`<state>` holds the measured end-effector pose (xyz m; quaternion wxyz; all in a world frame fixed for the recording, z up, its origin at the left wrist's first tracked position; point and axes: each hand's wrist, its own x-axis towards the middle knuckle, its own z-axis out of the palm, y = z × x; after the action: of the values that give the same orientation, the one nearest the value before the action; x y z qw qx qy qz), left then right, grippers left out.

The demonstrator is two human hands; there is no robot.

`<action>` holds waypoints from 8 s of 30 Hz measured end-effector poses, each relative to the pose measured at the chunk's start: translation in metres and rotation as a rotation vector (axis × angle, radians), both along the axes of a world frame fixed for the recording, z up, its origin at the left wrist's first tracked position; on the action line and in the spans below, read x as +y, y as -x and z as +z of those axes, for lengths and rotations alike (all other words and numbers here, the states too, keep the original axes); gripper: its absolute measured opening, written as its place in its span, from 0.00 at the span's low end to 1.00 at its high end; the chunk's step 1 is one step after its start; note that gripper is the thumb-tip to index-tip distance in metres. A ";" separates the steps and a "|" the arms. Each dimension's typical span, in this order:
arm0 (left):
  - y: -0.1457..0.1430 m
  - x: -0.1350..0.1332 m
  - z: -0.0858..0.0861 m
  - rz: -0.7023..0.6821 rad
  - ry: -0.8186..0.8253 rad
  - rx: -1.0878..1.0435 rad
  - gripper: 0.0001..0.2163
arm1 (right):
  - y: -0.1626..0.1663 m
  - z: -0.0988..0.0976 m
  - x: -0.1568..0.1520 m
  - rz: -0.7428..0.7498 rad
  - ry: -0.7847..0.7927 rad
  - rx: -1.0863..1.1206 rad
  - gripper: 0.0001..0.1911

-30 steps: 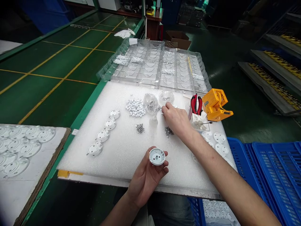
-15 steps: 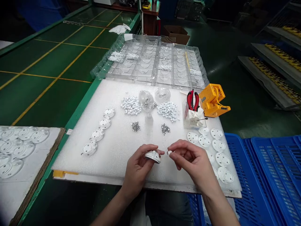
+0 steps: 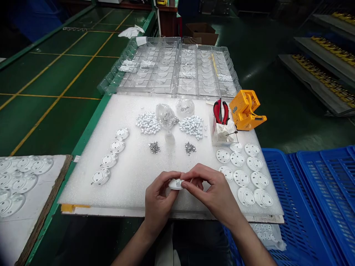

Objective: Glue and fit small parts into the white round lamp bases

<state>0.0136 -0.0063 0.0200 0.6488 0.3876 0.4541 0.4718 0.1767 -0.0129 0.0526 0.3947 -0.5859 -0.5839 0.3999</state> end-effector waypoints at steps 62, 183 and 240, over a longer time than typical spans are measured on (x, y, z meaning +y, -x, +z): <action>0.034 0.026 0.001 -0.600 -0.089 0.098 0.15 | 0.010 -0.037 0.000 -0.033 -0.732 -0.282 0.20; -0.019 -0.001 0.002 0.082 0.408 -0.647 0.19 | -0.001 -0.044 0.034 -0.367 -0.308 0.288 0.32; -0.018 -0.001 -0.001 0.077 0.408 -0.618 0.19 | 0.005 -0.029 0.049 -0.469 -0.315 0.660 0.29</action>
<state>0.0318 -0.0077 0.0193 0.8009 0.0721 0.3358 0.4905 0.1721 0.0361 0.0235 0.7251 -0.4761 -0.3313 0.3712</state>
